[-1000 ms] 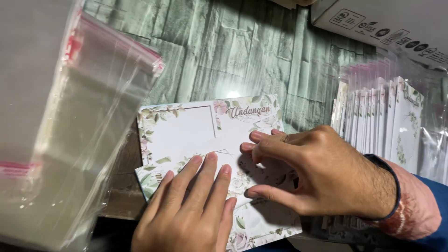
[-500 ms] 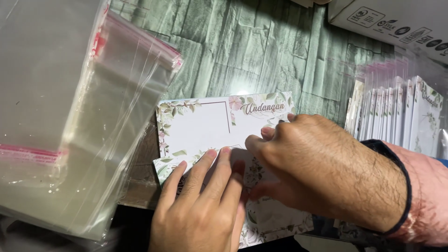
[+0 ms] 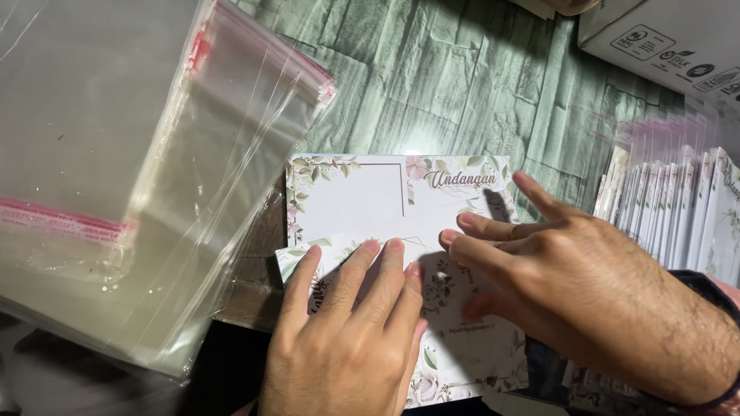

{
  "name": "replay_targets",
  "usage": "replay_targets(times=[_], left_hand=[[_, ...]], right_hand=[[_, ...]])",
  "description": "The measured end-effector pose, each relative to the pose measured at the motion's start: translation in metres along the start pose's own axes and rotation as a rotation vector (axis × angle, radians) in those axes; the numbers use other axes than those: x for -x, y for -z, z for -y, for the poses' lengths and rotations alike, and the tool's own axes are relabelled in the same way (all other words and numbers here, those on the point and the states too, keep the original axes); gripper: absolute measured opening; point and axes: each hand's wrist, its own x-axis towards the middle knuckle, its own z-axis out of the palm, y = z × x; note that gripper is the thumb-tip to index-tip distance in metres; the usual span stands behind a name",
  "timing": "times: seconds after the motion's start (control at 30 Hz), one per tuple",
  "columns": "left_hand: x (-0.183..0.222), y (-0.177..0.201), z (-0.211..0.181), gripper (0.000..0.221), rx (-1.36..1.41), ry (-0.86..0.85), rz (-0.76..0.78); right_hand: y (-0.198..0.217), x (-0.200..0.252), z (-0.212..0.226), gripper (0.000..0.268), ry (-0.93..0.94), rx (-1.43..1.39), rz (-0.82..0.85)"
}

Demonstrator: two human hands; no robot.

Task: The person folds a card and inserts it into a translucent plastic envelope by hand.

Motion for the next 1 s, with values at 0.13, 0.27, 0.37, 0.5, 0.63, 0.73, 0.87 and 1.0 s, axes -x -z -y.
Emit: replay_targets(times=[0.13,0.27,0.37,0.5,0.63,0.73,0.87,1.0], left_hand=[[-0.001,0.001,0.002,0.033,0.039,-0.007,-0.019],[0.000,0.003,0.004,0.039,0.056,-0.006,0.022],[0.000,0.004,0.007,0.043,0.074,-0.018,0.046],[0.000,0.006,0.012,0.048,0.082,-0.032,0.088],[-0.003,0.006,0.013,0.049,0.067,-0.058,0.105],[-0.003,0.007,0.010,0.052,0.026,-0.071,0.117],[-0.006,0.004,0.005,0.049,-0.024,-0.074,0.064],[-0.008,0.007,0.006,0.024,-0.093,-0.093,-0.054]], right_hand=[[-0.002,0.011,-0.004,0.079,-0.002,-0.006,-0.024],[-0.006,0.019,-0.011,0.077,-0.001,-0.096,-0.049],[-0.003,0.020,-0.014,0.087,0.012,-0.122,-0.029],[-0.004,0.023,-0.019,0.081,0.053,-0.050,-0.001],[-0.007,0.023,-0.025,0.111,0.025,0.157,0.020],[-0.004,0.021,-0.022,0.097,0.032,0.203,-0.022],[0.001,0.017,-0.021,0.092,-0.004,0.113,0.012],[0.009,0.014,-0.018,0.089,-0.030,-0.026,0.009]])
